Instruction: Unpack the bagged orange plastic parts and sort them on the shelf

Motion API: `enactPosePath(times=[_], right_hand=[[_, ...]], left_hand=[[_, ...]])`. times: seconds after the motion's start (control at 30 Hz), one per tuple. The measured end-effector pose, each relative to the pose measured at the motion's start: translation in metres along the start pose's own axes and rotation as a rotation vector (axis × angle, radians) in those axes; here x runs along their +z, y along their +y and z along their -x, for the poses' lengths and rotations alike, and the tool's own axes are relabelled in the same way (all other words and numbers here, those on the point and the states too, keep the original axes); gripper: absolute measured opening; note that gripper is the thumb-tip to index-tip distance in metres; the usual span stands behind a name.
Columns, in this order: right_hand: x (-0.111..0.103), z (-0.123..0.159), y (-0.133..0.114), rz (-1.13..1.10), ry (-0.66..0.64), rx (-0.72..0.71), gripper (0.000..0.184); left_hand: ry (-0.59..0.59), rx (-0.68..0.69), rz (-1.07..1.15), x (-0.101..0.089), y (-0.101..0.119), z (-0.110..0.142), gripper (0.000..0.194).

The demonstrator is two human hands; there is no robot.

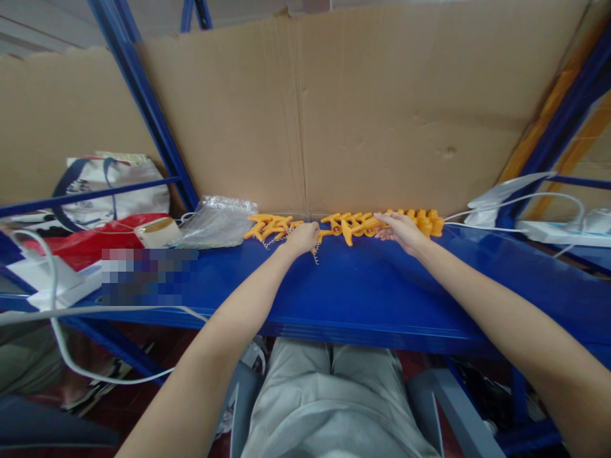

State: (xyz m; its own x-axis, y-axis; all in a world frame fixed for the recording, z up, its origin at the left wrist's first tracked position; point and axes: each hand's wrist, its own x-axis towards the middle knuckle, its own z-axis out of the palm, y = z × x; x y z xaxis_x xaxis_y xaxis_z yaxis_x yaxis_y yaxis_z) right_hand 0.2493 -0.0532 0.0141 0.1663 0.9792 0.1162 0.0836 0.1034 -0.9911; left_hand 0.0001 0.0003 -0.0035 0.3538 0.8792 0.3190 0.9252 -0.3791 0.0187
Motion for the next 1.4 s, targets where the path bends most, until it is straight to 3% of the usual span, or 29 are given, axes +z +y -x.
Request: enactPosePath(times=[0.13,0.37,0.53,0.67,0.8,0.93,1.17,1.4], right_hand=[[0.000,0.000,0.000,0.002,0.009,0.002,0.015],[0.000,-0.001,0.000,-0.008,0.014,-0.028,0.022],[0.003,-0.009,-0.002,-0.044,0.045,-0.106,0.023],[0.018,-0.025,-0.001,0.024,0.046,-0.273,0.029],[0.044,-0.045,0.003,0.271,0.052,-0.514,0.029],[0.072,-0.051,0.004,0.725,0.031,-0.689,0.027],[0.109,-0.046,0.015,1.356,-0.079,-0.767,0.030],[0.107,-0.056,0.032,1.475,-0.170,-0.797,0.040]], left_hand=[[-0.002,0.032,-0.069,0.002,-0.003,0.002,0.036],[-0.181,0.097,-0.031,0.003,-0.007,0.005,0.062],[-0.246,0.151,-0.055,0.000,-0.005,0.007,0.055],[-0.275,0.117,-0.094,-0.005,0.001,0.010,0.052],[-0.293,0.075,-0.137,-0.010,0.007,0.013,0.050],[-0.308,0.049,-0.149,-0.013,0.011,0.016,0.049],[-0.300,0.118,-0.125,-0.009,0.004,0.013,0.051],[-0.293,0.166,-0.122,-0.004,-0.003,0.008,0.047]])
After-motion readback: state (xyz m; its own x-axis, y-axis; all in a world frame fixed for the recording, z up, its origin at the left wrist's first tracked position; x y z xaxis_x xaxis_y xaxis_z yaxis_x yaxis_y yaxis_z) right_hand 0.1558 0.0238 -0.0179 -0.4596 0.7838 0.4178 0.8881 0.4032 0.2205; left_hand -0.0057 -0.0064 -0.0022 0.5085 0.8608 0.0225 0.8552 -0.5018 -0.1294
